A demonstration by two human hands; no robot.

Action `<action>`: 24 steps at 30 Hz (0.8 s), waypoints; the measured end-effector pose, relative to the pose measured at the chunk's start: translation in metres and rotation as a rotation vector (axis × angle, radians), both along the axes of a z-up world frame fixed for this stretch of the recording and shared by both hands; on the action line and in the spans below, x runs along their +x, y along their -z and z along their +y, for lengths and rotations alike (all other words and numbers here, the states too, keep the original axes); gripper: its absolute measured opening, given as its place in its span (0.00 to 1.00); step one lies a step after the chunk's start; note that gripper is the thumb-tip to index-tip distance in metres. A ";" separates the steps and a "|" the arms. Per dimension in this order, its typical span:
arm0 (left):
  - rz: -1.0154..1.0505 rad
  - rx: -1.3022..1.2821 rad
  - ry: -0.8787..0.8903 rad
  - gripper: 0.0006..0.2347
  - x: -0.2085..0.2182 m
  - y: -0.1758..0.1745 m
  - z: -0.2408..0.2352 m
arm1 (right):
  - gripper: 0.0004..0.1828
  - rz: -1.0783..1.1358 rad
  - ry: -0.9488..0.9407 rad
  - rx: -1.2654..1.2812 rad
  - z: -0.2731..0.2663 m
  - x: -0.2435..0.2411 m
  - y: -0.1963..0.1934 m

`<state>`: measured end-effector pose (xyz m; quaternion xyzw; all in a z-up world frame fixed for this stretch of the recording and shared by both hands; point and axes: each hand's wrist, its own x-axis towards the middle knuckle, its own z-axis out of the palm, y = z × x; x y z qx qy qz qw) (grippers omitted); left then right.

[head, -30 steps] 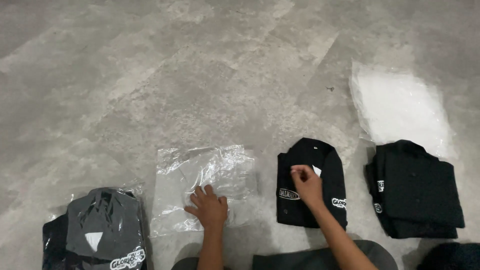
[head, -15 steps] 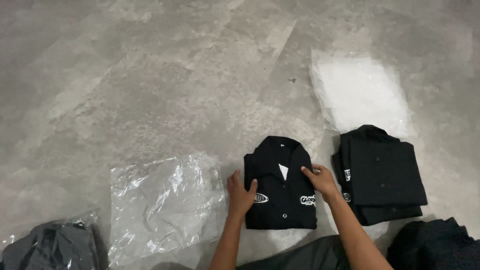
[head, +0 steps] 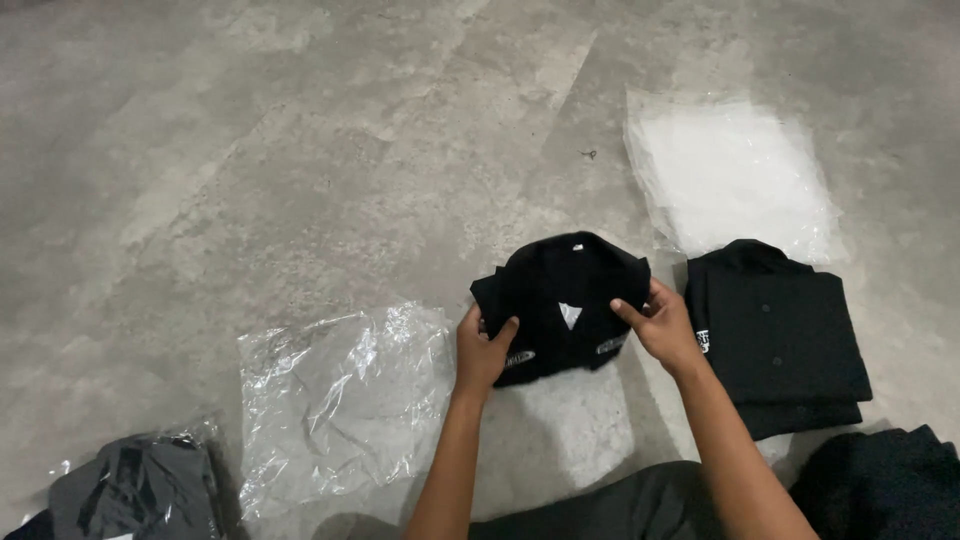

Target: The person sits on the floor and folds black polo shirts. They place each folded shirt into a clear plastic bag, smooth the plastic, and seal it. The person repeats this process for multiple shirts, stacking the packaged items on the floor.

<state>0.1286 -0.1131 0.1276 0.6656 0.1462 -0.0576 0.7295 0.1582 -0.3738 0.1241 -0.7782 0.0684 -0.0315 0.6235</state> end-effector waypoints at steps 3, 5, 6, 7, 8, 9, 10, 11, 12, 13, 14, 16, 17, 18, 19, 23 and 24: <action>-0.097 0.065 -0.045 0.13 -0.001 0.016 0.005 | 0.17 -0.112 -0.018 -0.050 -0.039 0.015 0.061; -0.223 0.213 -0.015 0.13 -0.005 0.038 0.014 | 0.19 -0.134 -0.081 -0.145 -0.026 -0.001 0.032; -0.342 0.361 0.017 0.17 -0.008 0.051 0.018 | 0.22 -0.150 -0.141 -0.240 -0.020 -0.010 0.019; -0.341 0.361 0.018 0.17 -0.016 0.067 0.021 | 0.22 -0.149 -0.141 -0.240 -0.023 -0.018 0.029; -0.346 0.480 0.107 0.18 -0.023 0.084 0.025 | 0.23 -0.087 -0.164 -0.317 -0.025 -0.025 0.039; -0.349 0.599 0.197 0.20 -0.030 0.101 0.029 | 0.26 -0.025 -0.187 -0.394 -0.027 -0.032 0.050; -0.347 0.599 0.197 0.20 -0.042 0.107 0.029 | 0.26 -0.024 -0.187 -0.394 -0.036 -0.041 0.072; -0.271 0.591 0.285 0.17 -0.054 0.113 0.029 | 0.27 0.048 -0.216 -0.419 -0.045 -0.050 0.095; -0.195 0.582 0.373 0.16 -0.066 0.119 0.030 | 0.27 0.119 -0.243 -0.444 -0.054 -0.059 0.118; -0.193 0.581 0.373 0.16 -0.075 0.135 0.025 | 0.27 0.121 -0.244 -0.445 -0.064 -0.055 0.125; -0.223 0.556 0.353 0.18 -0.084 0.150 0.019 | 0.32 0.088 -0.308 -0.323 -0.073 -0.050 0.133; -0.254 0.530 0.343 0.20 -0.093 0.162 0.011 | 0.37 0.058 -0.359 -0.200 -0.076 -0.044 0.136; -0.182 0.437 0.258 0.19 -0.093 0.158 0.009 | 0.28 0.249 -0.174 -0.100 -0.069 -0.036 0.132; -0.111 0.345 0.173 0.18 -0.092 0.155 0.006 | 0.21 0.437 0.013 0.002 -0.061 -0.029 0.127; -0.107 0.345 0.170 0.18 -0.091 0.142 0.004 | 0.21 0.440 0.009 0.002 -0.054 -0.025 0.123; 0.188 0.189 -0.137 0.19 -0.074 0.134 -0.011 | 0.35 0.610 0.013 -0.338 -0.012 -0.009 0.075; 0.284 0.240 -0.198 0.26 -0.071 0.144 -0.016 | 0.43 0.689 0.011 -0.418 0.001 -0.009 0.056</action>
